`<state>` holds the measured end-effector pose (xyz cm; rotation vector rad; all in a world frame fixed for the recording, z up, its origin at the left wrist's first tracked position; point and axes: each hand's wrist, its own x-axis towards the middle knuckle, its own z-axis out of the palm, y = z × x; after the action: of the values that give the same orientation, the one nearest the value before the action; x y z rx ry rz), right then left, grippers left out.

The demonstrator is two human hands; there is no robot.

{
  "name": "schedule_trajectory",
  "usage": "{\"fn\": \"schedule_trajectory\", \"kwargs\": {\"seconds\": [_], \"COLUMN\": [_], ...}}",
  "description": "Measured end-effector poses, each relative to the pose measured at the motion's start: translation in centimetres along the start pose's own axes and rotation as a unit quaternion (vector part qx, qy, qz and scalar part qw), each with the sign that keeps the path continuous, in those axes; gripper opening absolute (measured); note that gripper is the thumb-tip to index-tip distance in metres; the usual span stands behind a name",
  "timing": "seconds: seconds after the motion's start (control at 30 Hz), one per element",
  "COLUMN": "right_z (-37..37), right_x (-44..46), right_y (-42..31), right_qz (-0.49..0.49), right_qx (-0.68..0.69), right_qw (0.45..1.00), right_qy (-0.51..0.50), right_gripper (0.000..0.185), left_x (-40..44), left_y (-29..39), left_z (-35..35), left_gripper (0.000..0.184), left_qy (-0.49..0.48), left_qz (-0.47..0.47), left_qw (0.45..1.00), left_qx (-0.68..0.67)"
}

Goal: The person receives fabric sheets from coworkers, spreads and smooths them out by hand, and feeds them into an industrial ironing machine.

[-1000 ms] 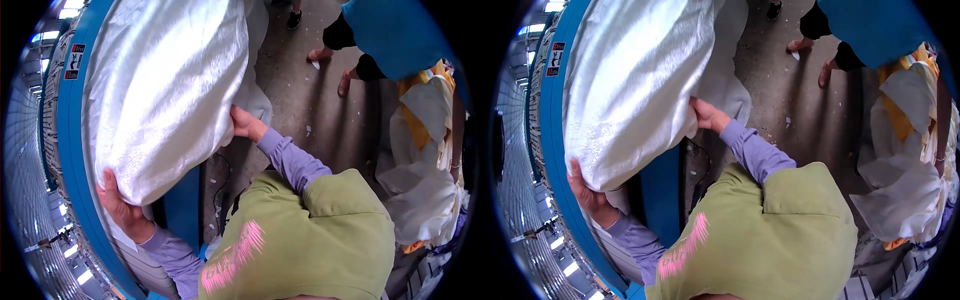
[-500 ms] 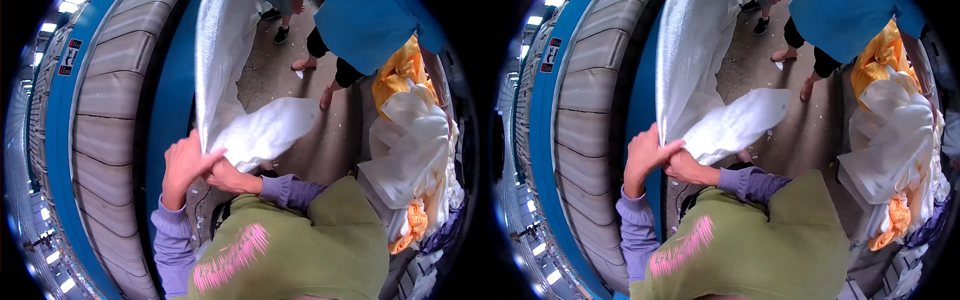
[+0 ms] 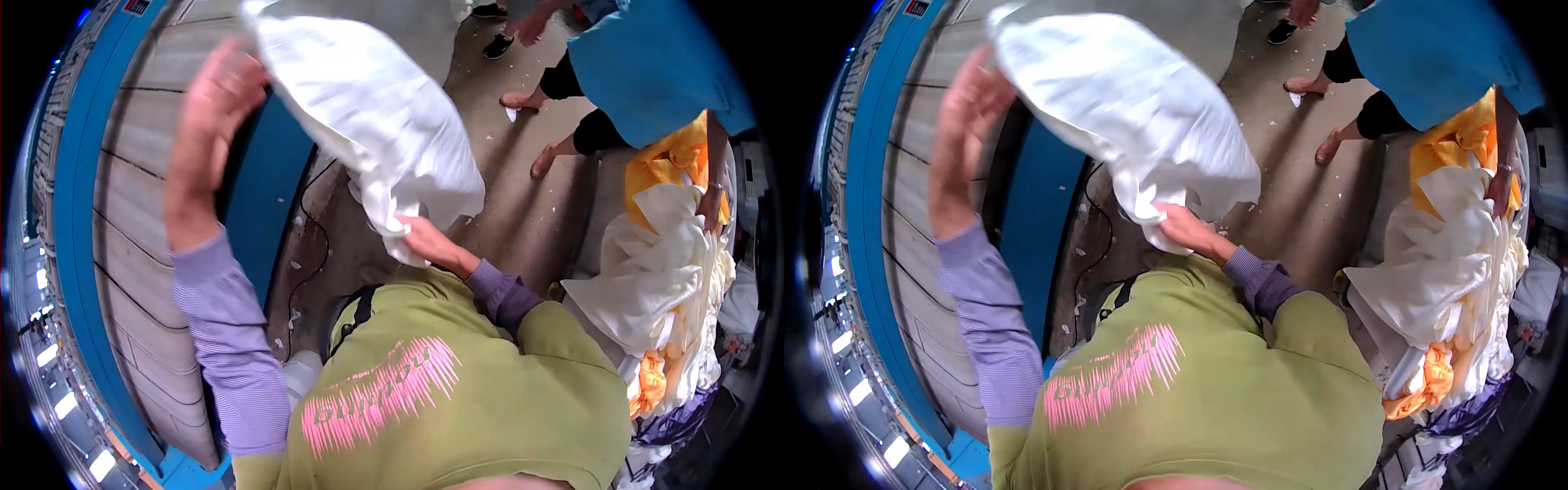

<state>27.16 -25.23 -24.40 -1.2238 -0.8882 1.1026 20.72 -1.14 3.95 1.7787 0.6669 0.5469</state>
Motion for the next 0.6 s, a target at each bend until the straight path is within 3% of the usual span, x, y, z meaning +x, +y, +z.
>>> {"fn": "schedule_trajectory", "kwargs": {"seconds": [0.03,0.07,0.1,0.13,0.2,0.27,0.33,0.4,0.47,0.5,0.53,0.6], "right_z": [0.1,0.4,1.2,2.2,4.5,8.2,12.4,17.7,21.5,24.0,26.4,30.1], "right_x": [1.0,2.0,2.5,3.2,5.0,5.6,6.3,6.0,5.7,5.3,4.9,4.3], "right_y": [-4.3,-4.9,-7.2,-9.3,-10.1,-13.6,-12.8,-13.6,-14.9,-13.5,-12.1,-11.0], "right_qz": [0.070,0.183,0.167,0.149,0.150,0.109,0.085,-0.043,-0.045,-0.214,-0.385,-0.522], "right_qx": [0.101,0.052,0.076,0.099,0.174,0.169,0.079,0.055,-0.025,-0.166,-0.284,-0.370], "right_qw": [0.992,0.982,0.983,0.982,0.973,0.979,0.989,0.991,0.969,0.925,0.845,0.746], "right_qy": [-0.034,-0.010,0.021,0.053,0.006,-0.036,-0.093,-0.115,-0.240,-0.267,-0.238,-0.188], "right_gripper": [0.025,0.027,0.029,0.031,0.038,0.036,0.033,0.033,0.027,0.028,0.030,0.032], "left_x": [-1.9,-3.7,-6.1,-8.7,-13.2,-17.2,-20.3,-23.9,-28.9,-31.0,-32.9,-36.0], "left_y": [-1.1,-3.1,-4.0,-5.0,-6.5,-8.6,-7.4,-9.3,-13.3,-13.4,-13.1,-12.1], "left_z": [0.8,0.0,0.0,0.3,0.9,1.0,0.2,-0.9,-3.5,-4.9,-6.2,-8.7], "left_gripper": [0.059,0.056,0.057,0.069,0.086,0.091,0.076,0.058,0.043,0.041,0.039,0.037], "left_qy": [-0.004,-0.079,-0.160,-0.164,-0.180,-0.102,-0.012,0.162,0.281,0.329,0.374,0.467], "left_qz": [-0.024,-0.066,-0.112,-0.188,-0.194,-0.066,-0.143,-0.161,-0.088,-0.104,-0.119,-0.142], "left_qw": [1.000,0.993,0.981,0.968,0.959,0.977,0.977,0.970,0.948,0.931,0.913,0.856], "left_qx": [0.012,0.048,0.007,0.020,0.103,0.177,0.157,0.087,0.121,0.117,0.113,0.171]}}
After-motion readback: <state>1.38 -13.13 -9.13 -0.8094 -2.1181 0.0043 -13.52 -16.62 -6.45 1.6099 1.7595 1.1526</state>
